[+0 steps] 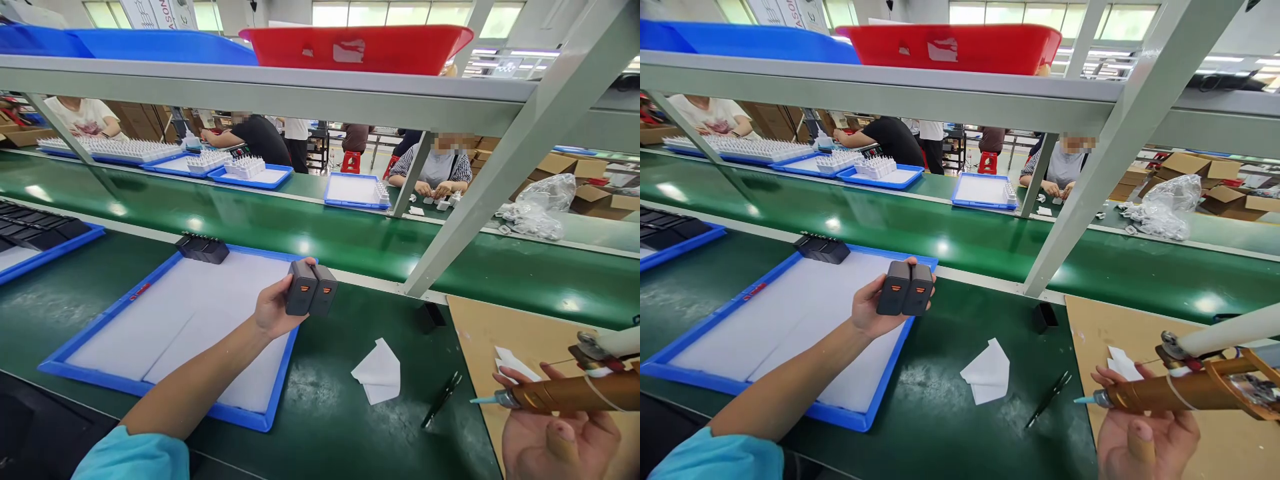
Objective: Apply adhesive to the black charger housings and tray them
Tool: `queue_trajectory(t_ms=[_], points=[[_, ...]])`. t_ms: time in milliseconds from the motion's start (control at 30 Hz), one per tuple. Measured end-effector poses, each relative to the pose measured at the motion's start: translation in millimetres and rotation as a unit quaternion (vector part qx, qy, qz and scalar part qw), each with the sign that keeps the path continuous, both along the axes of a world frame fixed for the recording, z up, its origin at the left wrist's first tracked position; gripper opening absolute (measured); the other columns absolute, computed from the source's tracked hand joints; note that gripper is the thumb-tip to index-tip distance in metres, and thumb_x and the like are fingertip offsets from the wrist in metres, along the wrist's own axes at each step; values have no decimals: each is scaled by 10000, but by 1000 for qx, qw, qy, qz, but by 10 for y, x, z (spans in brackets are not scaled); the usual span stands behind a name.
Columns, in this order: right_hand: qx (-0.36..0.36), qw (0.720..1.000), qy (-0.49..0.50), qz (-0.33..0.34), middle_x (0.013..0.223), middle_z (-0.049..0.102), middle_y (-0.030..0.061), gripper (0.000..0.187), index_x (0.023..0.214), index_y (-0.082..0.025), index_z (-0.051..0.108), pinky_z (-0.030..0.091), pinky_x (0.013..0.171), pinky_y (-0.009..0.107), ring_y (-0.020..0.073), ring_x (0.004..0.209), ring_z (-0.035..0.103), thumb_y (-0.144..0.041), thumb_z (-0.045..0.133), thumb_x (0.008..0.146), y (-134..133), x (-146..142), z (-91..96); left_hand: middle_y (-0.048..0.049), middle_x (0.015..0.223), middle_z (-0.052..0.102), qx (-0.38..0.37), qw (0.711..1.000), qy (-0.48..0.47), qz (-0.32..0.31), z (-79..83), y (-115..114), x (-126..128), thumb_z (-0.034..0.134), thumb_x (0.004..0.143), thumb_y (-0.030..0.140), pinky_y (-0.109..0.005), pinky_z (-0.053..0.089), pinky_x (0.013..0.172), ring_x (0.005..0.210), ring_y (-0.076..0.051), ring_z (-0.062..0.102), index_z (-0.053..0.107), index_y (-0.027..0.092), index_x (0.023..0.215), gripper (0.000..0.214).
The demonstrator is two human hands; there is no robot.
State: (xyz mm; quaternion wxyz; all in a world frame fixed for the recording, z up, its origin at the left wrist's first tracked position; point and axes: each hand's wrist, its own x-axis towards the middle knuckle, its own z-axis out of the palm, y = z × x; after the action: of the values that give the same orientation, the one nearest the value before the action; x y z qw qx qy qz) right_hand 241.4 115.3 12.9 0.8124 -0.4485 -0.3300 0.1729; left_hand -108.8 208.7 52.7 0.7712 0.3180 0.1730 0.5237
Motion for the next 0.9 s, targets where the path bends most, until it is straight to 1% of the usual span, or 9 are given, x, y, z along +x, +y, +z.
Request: queue_trajectory(t_ms=[167, 400, 567, 667, 733, 767, 800, 833, 900], points=[[2, 1000, -3, 12, 1028, 621, 30, 665, 1101, -278, 659, 386, 988, 694, 288, 797, 670, -486, 839, 496, 10, -41, 18, -68, 1074, 639, -14, 1000, -3, 12, -10, 45, -4, 688, 744, 407, -350, 499, 797, 1000, -251, 623, 568, 253, 1144, 444], [-11, 999, -16, 34, 1223, 576, 43, 623, 1158, -306, 624, 305, 1083, 686, 308, 1012, 661, -457, 796, 578, 17, -13, -78, -54, 1072, 640, -26, 999, 12, 37, -39, 134, -31, 692, 735, 387, -366, 506, 789, 968, -247, 631, 596, 252, 1118, 417], [-23, 998, -45, 42, 1345, 517, 45, 583, 1233, -311, 576, 287, 1130, 622, 296, 1125, 631, -428, 714, 679, 7, 3, -149, -44, 1079, 640, -30, 997, 28, 60, -97, 223, -61, 668, 751, 380, -388, 498, 808, 980, -252, 623, 601, 255, 1109, 385], [-26, 997, -52, 46, 1343, 519, 48, 594, 1258, -305, 568, 279, 1147, 587, 286, 1159, 614, -433, 715, 697, 2, 5, -169, -41, 1098, 634, -18, 995, 61, 80, -158, 309, -111, 664, 752, 402, -384, 499, 825, 1025, -250, 609, 589, 257, 1120, 403], [-22, 997, -52, 44, 1332, 531, 48, 616, 1264, -310, 568, 276, 1147, 588, 292, 1159, 614, -446, 730, 685, 6, 4, -168, -51, 1105, 627, 7, 985, 127, 112, -218, 416, -176, 640, 764, 431, -394, 504, 840, 1048, -255, 603, 567, 249, 1139, 423], [-22, 998, -51, 43, 1334, 532, 47, 625, 1265, -313, 568, 273, 1147, 593, 299, 1165, 610, -447, 735, 678, 10, 2, -163, -59, 1105, 625, 30, 969, 196, 145, -255, 487, -221, 609, 782, 448, -400, 510, 842, 1045, -255, 606, 551, 243, 1154, 429], [-23, 998, -48, 43, 1337, 531, 47, 630, 1264, -312, 571, 269, 1146, 600, 310, 1175, 603, -446, 738, 672, 14, 1, -155, -67, 1103, 623, 55, 939, 284, 186, -295, 566, -278, 568, 804, 460, -407, 518, 838, 1032, -253, 611, 532, 235, 1170, 431], [-26, 998, -46, 44, 1340, 531, 48, 637, 1265, -311, 573, 265, 1145, 610, 322, 1185, 595, -443, 740, 665, 18, -2, -144, -77, 1100, 621, 76, 895, 375, 230, -336, 648, -346, 524, 827, 463, -414, 525, 832, 1015, -250, 617, 512, 226, 1188, 432], [-35, 997, -43, 45, 1343, 530, 47, 645, 1275, -305, 570, 254, 1144, 625, 341, 1208, 576, -435, 734, 665, 20, -7, -119, -91, 1089, 612, 96, 788, 526, 305, -414, 800, -519, 478, 851, 432, -424, 530, 828, 989, -247, 617, 475, 209, 1215, 427]])
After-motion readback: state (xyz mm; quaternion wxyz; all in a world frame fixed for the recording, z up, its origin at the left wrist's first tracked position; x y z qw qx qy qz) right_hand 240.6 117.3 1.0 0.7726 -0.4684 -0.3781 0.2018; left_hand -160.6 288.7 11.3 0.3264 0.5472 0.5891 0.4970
